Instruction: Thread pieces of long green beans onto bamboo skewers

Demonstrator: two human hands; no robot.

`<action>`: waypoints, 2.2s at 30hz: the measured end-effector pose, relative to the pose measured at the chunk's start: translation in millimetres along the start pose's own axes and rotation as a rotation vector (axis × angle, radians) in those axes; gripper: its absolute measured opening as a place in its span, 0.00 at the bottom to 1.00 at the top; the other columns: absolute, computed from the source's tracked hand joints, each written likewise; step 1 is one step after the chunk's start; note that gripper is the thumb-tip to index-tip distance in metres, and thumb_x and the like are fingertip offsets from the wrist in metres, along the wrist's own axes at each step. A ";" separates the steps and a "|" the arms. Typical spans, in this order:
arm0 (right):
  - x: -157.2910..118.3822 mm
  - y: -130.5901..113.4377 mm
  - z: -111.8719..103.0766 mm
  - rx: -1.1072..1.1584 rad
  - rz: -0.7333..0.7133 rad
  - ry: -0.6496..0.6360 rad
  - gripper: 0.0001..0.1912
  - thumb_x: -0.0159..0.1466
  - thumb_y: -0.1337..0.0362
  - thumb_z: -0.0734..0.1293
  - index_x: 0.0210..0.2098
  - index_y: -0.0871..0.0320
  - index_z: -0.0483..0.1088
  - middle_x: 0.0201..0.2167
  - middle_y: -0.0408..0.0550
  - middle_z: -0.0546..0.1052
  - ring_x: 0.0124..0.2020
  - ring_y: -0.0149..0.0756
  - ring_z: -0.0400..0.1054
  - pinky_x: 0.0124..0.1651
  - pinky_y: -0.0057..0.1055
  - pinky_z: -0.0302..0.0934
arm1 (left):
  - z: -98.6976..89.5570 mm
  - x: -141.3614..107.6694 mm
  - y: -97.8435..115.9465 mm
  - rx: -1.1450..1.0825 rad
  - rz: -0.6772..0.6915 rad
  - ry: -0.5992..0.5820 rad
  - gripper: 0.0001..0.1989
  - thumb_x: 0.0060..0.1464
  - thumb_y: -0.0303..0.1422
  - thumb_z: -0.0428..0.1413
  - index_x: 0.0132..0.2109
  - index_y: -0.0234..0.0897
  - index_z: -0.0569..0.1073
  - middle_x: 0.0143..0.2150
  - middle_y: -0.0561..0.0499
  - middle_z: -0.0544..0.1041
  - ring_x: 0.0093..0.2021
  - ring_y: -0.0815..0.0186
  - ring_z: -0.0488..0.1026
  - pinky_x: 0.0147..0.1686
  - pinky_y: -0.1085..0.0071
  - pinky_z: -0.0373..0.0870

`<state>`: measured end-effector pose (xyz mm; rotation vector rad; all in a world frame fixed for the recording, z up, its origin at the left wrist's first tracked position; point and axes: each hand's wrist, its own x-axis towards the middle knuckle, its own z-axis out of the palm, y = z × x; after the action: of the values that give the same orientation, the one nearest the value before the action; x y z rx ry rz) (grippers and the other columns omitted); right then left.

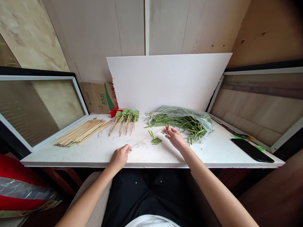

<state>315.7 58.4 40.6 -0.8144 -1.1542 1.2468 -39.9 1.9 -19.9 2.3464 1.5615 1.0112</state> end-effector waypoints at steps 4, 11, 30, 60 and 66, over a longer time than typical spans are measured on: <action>2.8 1.4 -3.3 -0.056 -0.020 0.064 0.29 0.52 0.37 0.78 0.38 0.53 0.75 0.44 0.51 0.78 0.45 0.41 0.71 0.43 0.34 0.65 | 0.0 -0.2 -0.8 0.002 -0.001 -0.012 0.12 0.68 0.29 0.46 0.41 0.42 0.73 0.40 0.50 0.83 0.37 0.62 0.80 0.37 0.70 0.70; 3.5 3.7 -2.2 -0.034 -0.027 0.078 0.28 0.52 0.37 0.79 0.37 0.53 0.76 0.44 0.51 0.78 0.43 0.41 0.70 0.42 0.34 0.64 | 0.3 0.0 0.1 0.011 0.008 0.001 0.13 0.67 0.28 0.46 0.41 0.41 0.75 0.40 0.50 0.83 0.36 0.63 0.79 0.36 0.70 0.70; 0.2 0.4 6.9 -0.115 -0.064 0.067 0.27 0.54 0.37 0.76 0.34 0.54 0.73 0.42 0.51 0.78 0.41 0.40 0.69 0.38 0.33 0.61 | -0.2 0.3 0.8 0.019 -0.001 0.010 0.13 0.67 0.29 0.47 0.42 0.41 0.77 0.39 0.49 0.84 0.36 0.62 0.79 0.37 0.69 0.71; 2.9 9.6 2.3 0.103 0.130 0.117 0.19 0.57 0.51 0.77 0.44 0.53 0.81 0.30 0.44 0.70 0.30 0.32 0.59 0.26 0.28 0.50 | -1.2 0.1 1.9 0.005 -0.018 -0.006 0.14 0.68 0.30 0.46 0.42 0.41 0.76 0.41 0.49 0.84 0.38 0.61 0.79 0.37 0.69 0.69; 1.1 9.5 -0.7 0.068 0.068 0.047 0.21 0.55 0.48 0.81 0.42 0.50 0.82 0.43 0.49 0.79 0.44 0.40 0.70 0.39 0.31 0.62 | -1.4 0.0 2.9 0.005 -0.024 0.003 0.14 0.68 0.31 0.46 0.42 0.41 0.77 0.40 0.49 0.84 0.37 0.60 0.80 0.36 0.68 0.69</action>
<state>313.7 61.3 31.7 -0.8335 -1.0491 1.3093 -38.4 0.2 -17.5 2.3241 1.5913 1.0068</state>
